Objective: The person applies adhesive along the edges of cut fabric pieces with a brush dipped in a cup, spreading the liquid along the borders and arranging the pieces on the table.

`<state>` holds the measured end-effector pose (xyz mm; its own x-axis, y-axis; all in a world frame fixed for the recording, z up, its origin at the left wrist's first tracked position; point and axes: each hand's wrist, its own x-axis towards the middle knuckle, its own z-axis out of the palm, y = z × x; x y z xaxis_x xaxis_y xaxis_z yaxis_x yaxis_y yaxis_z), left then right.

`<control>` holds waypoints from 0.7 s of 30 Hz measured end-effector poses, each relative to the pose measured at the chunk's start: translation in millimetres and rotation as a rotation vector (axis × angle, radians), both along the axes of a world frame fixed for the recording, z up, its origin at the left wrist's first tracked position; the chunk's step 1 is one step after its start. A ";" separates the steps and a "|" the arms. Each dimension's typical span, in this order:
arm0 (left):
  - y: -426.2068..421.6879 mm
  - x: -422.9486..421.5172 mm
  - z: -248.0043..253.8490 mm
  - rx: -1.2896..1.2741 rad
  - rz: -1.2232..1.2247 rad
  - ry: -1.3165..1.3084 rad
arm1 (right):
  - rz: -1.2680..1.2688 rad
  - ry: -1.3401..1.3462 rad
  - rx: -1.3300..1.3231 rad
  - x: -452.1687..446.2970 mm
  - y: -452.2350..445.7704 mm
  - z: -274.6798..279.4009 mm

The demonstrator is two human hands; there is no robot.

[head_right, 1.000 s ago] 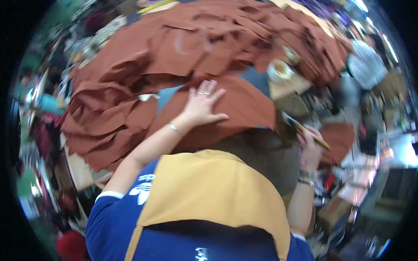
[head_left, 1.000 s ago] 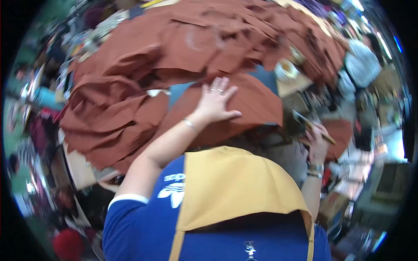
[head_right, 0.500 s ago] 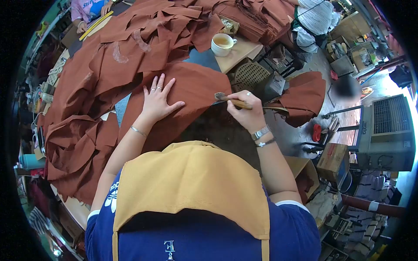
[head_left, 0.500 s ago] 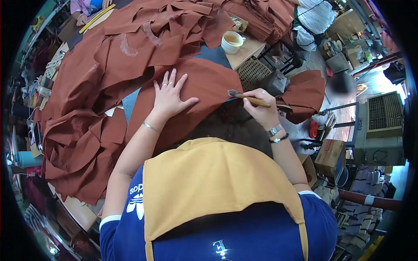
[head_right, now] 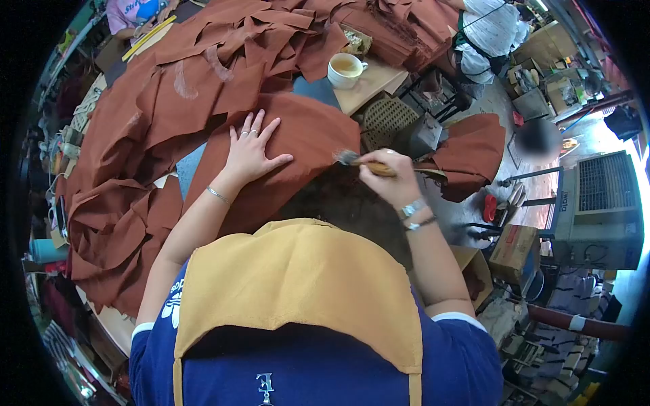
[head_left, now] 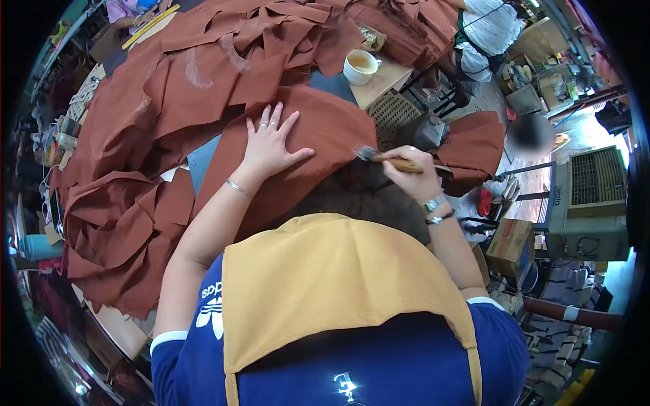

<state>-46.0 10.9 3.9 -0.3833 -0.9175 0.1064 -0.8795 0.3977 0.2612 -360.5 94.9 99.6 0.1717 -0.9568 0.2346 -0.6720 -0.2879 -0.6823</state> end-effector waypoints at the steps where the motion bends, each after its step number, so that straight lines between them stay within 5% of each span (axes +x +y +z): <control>1: -1.9 -1.4 -0.2 -0.003 -0.009 -0.002 | -0.035 0.062 0.003 -16.2 2.3 1.9; 4: -9.0 -3.5 -1.6 -0.019 -0.038 -0.018 | -0.185 0.170 0.039 -27.6 4.9 17.0; 8: -21.9 -9.9 -6.2 -0.054 -0.091 -0.024 | 0.094 -0.093 -0.093 13.7 -9.2 -5.9; 13: -42.3 -13.3 -4.1 -0.042 -0.168 -0.039 | -0.004 0.189 -0.059 -39.6 1.5 7.6; 18: -70.4 -23.1 -5.4 -0.017 -0.291 0.016 | 0.138 -0.093 -0.128 8.9 -9.7 -0.5; 21: -86.7 -28.3 -8.6 -0.032 -0.363 0.015 | 0.161 0.020 -0.070 -14.5 -4.1 -4.5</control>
<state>-74.3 -75.8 -4.6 -0.6820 -0.7178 0.1404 -0.6755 0.6918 0.2553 -375.0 90.9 95.2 0.3265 -0.8981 0.2947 -0.6266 -0.4391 -0.6439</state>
